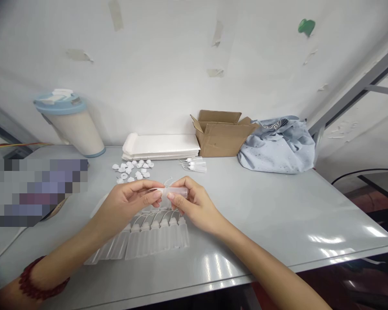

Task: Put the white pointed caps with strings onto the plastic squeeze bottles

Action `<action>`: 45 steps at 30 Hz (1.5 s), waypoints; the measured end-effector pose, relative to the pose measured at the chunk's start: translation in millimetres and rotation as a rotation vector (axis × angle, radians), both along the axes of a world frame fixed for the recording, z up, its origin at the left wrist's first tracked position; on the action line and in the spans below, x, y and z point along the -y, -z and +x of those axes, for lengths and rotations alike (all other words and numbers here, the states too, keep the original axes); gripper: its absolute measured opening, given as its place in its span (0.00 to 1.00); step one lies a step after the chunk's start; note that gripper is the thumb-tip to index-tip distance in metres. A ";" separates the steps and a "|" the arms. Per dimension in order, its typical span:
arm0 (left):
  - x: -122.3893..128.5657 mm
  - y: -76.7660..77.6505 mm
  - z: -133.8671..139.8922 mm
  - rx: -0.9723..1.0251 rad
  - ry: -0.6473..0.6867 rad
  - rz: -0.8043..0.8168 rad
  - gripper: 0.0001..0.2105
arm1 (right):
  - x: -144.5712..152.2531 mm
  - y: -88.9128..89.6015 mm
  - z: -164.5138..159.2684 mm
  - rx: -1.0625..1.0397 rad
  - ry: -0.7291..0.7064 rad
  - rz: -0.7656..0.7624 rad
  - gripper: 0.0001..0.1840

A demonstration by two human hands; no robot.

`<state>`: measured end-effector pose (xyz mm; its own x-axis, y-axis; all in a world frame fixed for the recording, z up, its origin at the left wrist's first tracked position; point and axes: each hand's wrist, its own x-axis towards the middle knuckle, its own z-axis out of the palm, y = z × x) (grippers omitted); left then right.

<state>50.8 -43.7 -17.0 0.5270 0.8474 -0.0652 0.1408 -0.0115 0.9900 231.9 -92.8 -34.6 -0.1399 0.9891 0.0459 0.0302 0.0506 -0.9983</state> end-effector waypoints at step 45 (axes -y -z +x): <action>0.4 3.9 0.1 -0.135 0.184 0.027 0.17 | -0.9 -2.1 1.3 0.077 0.094 0.043 0.15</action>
